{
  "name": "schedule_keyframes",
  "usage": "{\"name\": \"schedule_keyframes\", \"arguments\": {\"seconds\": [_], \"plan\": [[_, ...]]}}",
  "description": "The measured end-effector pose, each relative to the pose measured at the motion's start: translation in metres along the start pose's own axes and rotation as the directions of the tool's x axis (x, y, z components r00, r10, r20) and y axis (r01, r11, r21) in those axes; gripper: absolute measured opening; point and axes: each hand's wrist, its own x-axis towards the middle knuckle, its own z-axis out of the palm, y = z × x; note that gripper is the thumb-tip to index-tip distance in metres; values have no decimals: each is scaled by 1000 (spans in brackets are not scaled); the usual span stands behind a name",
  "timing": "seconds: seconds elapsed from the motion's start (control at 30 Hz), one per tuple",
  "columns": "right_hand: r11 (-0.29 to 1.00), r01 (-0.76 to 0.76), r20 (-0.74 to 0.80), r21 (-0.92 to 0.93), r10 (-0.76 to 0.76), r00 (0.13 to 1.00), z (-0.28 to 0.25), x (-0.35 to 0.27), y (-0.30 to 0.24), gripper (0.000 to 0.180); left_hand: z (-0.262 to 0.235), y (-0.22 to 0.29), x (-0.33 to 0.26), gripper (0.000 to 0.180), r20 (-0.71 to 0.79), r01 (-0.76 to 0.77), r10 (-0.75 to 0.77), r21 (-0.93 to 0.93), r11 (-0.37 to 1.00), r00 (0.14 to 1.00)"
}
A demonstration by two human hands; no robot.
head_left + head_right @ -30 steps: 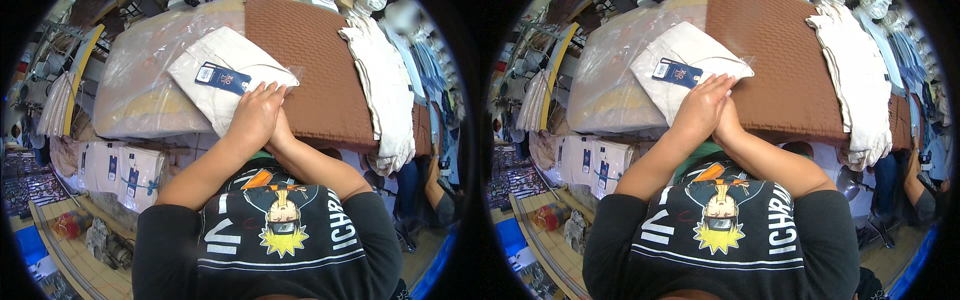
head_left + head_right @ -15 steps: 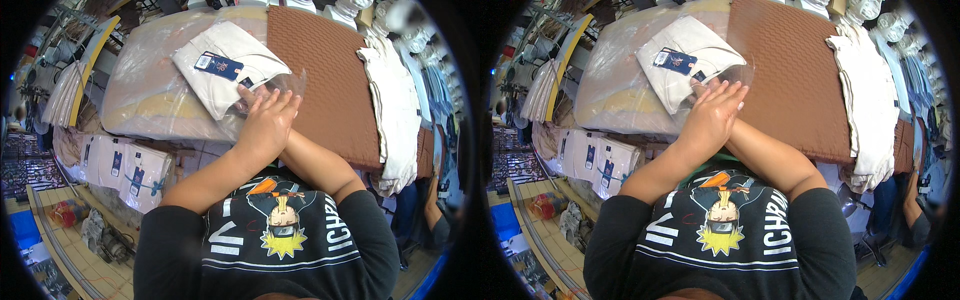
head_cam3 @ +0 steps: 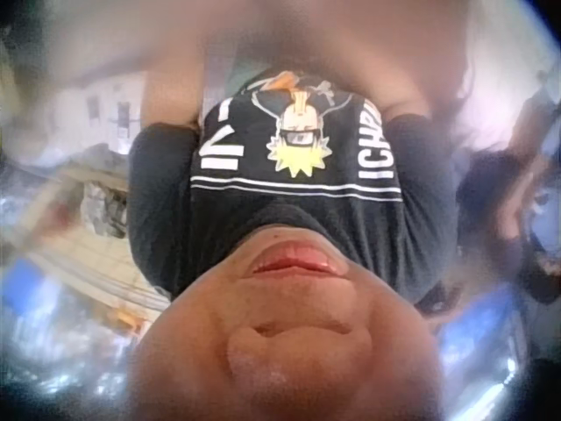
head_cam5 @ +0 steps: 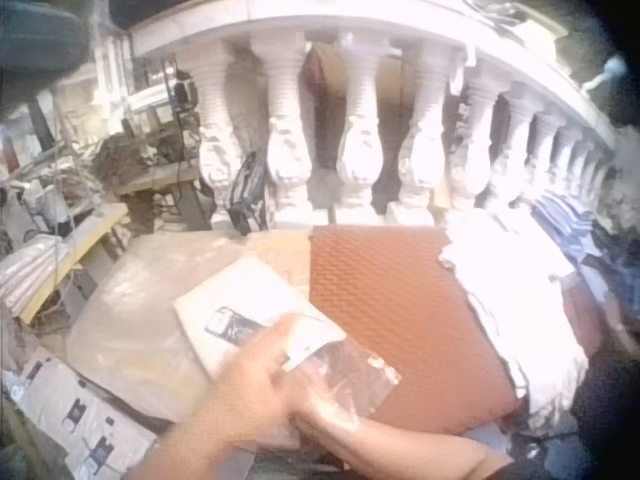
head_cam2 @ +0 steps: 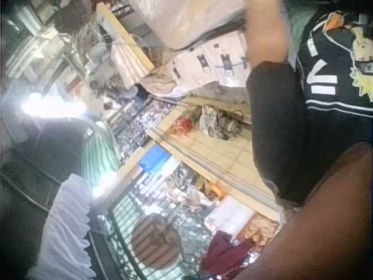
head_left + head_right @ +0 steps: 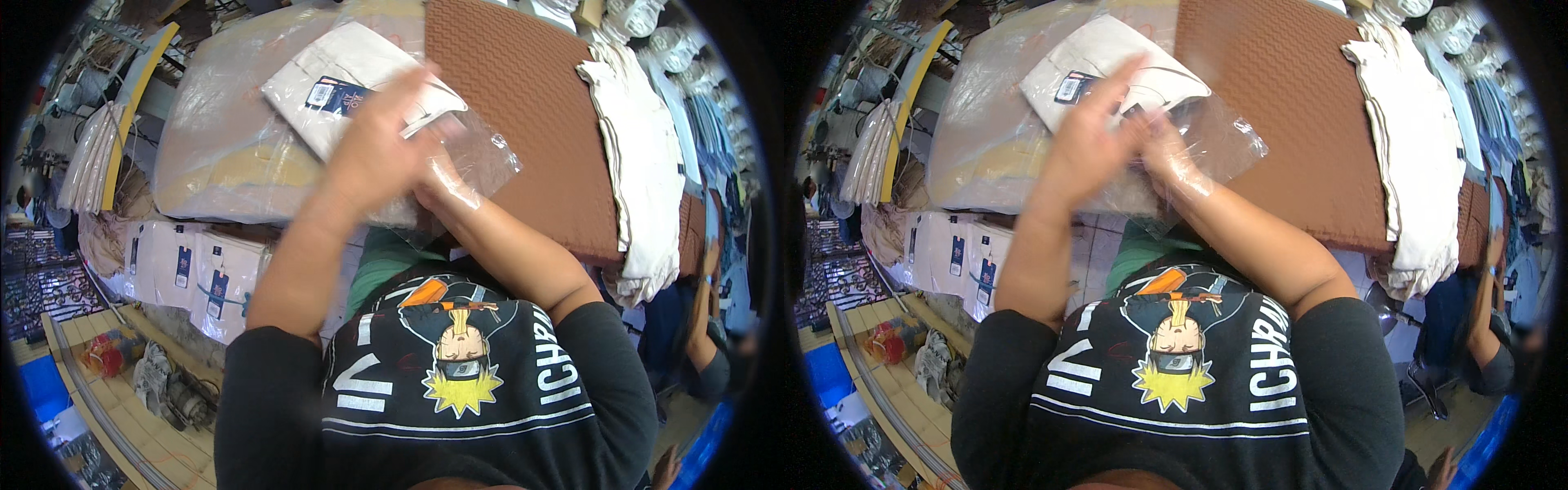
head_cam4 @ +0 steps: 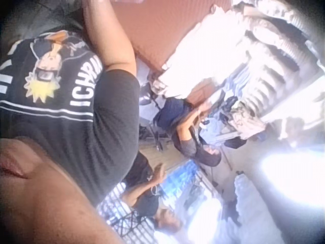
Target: The person folds a shirt on a table, places it inside a clear plastic bag, seals the bag, and sets the packaged shirt aside.
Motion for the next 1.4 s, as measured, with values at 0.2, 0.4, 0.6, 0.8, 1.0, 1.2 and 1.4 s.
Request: {"name": "schedule_keyframes", "arguments": {"seconds": [0.2,0.4,0.6,0.8,1.0,1.2,1.4], "plan": [[992,-125,23,-22,126,992,0,-12,-15,37,3,-128,12,49,135,99,-205,549,830,969],[942,-336,192,28,324,926,-41,-33,-41,53,20,-149,-3,51,158,0,-119,598,801,980],[898,-430,319,98,381,868,-63,-63,-52,54,22,-144,-10,51,148,-37,-85,670,742,985],[866,-450,310,219,375,874,-82,-88,-52,49,36,-102,-38,54,288,-156,-65,682,714,955],[911,-358,206,204,318,926,-102,-117,-67,50,49,-76,-61,53,350,-213,-24,622,753,936],[916,-384,-82,-121,376,923,-90,-116,-65,32,58,-71,-59,48,443,-271,31,492,828,896],[859,-406,-156,-311,375,914,-88,-118,-58,23,25,-90,54,44,469,-265,120,257,929,875]]}}
